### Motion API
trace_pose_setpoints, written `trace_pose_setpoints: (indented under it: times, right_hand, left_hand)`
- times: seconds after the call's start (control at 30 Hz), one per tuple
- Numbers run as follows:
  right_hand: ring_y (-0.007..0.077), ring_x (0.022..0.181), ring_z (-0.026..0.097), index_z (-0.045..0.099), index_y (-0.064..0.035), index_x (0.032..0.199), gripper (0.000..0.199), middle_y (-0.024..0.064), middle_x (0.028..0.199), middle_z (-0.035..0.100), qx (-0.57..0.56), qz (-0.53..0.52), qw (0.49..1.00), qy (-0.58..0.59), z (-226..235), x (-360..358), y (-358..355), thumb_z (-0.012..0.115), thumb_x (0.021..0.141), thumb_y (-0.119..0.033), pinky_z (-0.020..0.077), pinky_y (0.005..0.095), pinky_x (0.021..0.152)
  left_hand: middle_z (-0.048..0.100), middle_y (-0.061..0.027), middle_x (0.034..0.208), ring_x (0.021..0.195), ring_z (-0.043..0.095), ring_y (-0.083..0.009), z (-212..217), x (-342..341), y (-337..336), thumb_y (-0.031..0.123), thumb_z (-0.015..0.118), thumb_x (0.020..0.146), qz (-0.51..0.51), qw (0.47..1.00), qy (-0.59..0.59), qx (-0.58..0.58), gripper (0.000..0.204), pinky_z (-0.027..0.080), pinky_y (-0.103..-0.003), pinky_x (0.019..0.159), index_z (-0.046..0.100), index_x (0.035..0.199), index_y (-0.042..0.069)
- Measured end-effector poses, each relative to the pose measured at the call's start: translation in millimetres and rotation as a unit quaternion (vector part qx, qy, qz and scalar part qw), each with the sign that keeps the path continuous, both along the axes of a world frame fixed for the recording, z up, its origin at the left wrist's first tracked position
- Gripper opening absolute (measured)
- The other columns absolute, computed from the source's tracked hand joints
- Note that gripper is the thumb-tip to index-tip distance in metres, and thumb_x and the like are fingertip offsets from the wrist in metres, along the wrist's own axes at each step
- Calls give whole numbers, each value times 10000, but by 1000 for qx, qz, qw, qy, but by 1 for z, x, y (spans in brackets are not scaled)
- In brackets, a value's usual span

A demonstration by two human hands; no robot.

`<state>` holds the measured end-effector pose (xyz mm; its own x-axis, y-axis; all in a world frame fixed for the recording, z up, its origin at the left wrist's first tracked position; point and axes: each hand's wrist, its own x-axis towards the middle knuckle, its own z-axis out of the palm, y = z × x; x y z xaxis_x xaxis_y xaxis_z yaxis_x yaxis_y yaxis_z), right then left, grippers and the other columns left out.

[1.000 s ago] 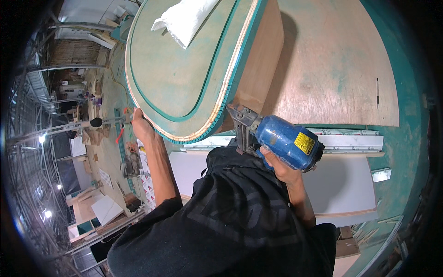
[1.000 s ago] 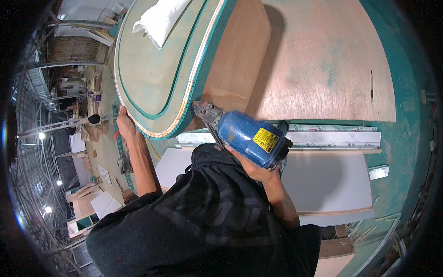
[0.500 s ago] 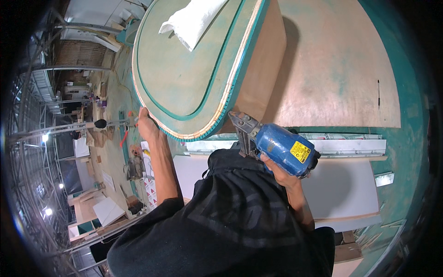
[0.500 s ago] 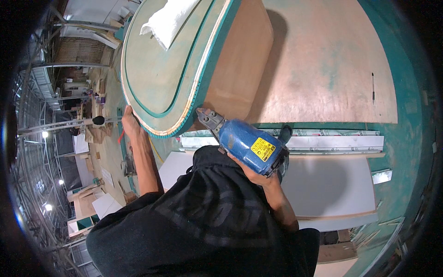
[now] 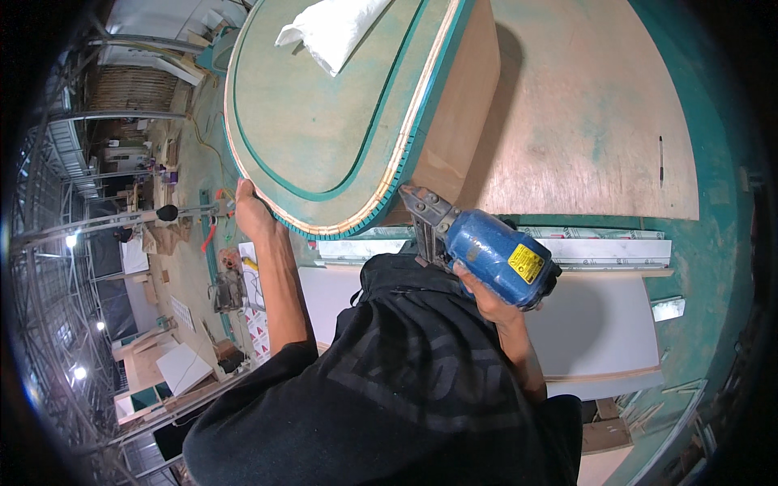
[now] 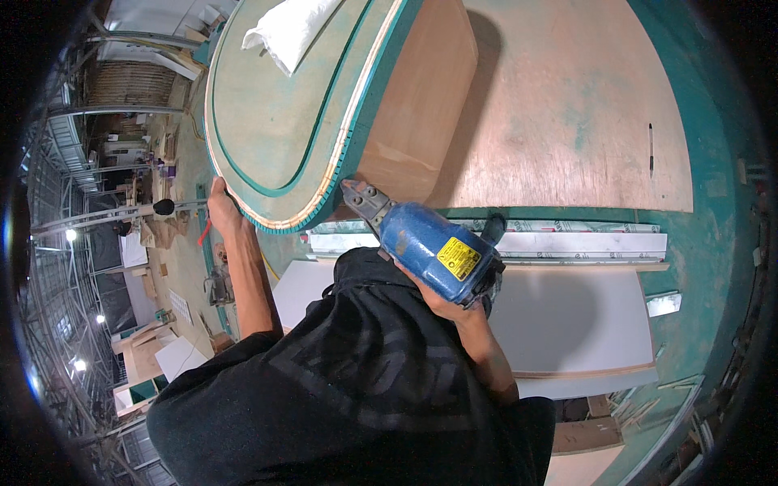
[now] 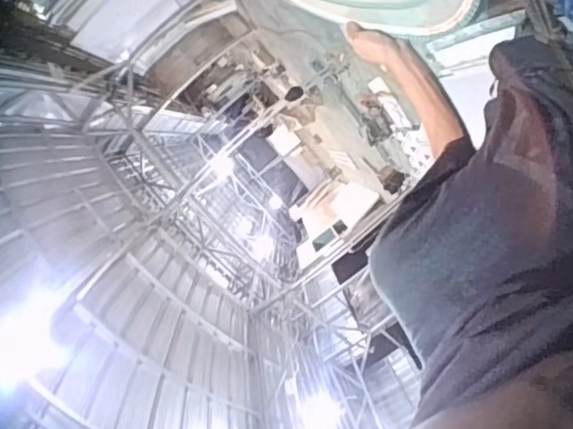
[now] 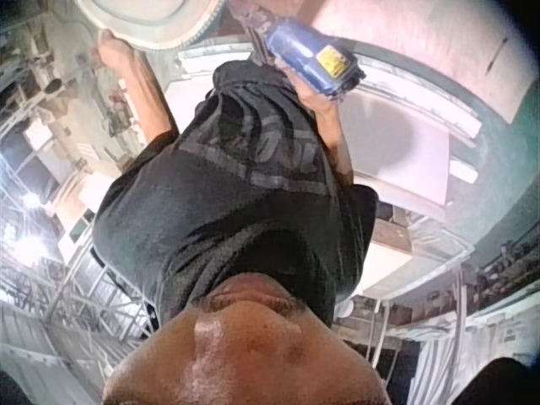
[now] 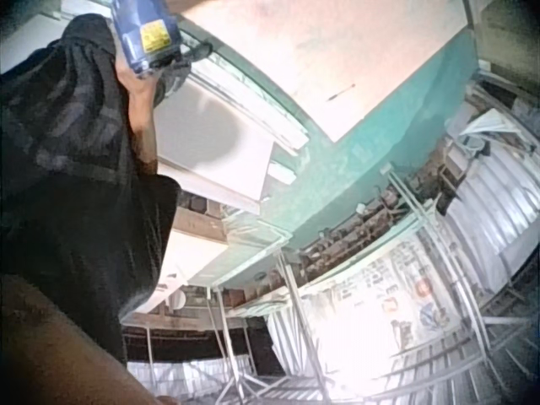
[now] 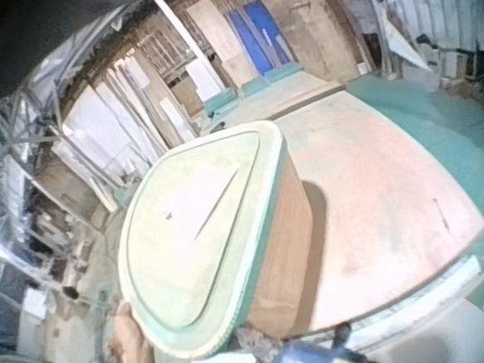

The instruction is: The person uses a pneumatic stapler to attach a green flexible trim piece to the curved edge of a wooden furniture component, then picks up a new section of trim and prepares to continue the process.

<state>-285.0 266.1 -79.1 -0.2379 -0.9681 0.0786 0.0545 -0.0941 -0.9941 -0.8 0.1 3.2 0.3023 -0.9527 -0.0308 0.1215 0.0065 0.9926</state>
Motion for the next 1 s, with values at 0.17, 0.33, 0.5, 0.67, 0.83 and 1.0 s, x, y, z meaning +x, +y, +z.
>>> trace_pose_setpoints:
  times: [0.17,0.33,0.5,0.67,0.83,1.0]
  right_hand:
    - [94,613,521,619,-87,937,118,-14,724,558,11,-33,999,-2,-7,5,1,732,901,-88,408,260,553]
    - [89,616,515,618,-82,935,120,-15,729,561,35,-48,997,-42,2,7,0,732,898,-82,402,255,553]
    - [89,626,515,619,-71,967,134,-13,749,573,15,-60,998,-16,-1,8,4,731,894,-66,404,248,567]
    - [88,642,516,618,-56,998,152,-8,765,577,66,-50,996,19,-8,6,9,723,891,-33,406,244,579]
    - [90,646,513,612,-49,998,154,-1,771,575,42,-45,978,201,-21,7,12,715,889,-11,405,243,580]
    - [93,643,510,609,-45,993,127,-2,765,572,67,-47,996,35,-6,4,7,699,905,-25,395,244,574]
  left_hand:
    - [615,-134,1185,1075,627,-259,2,-1,1,103,419,979,5,1000,-2,-3,356,513,-382,935,542,1271,-59]
    - [597,-163,1253,1121,616,-268,-1,-2,-1,113,429,981,33,999,-33,-2,442,506,-384,959,478,1369,-92]
    - [573,-174,1300,1143,610,-274,-4,3,-3,121,435,980,28,999,-36,-3,487,503,-391,976,426,1414,-101]
    - [569,-179,1309,1151,609,-283,-3,0,0,120,441,978,20,1000,-18,-6,498,498,-395,984,417,1425,-98]
    - [560,-189,1329,1172,603,-287,-8,3,-2,118,439,981,29,999,-19,-14,513,491,-397,996,396,1446,-94]
    - [555,-191,1342,1172,603,-290,6,-20,11,133,430,1010,50,999,-15,-12,511,487,-398,1002,369,1466,-90]
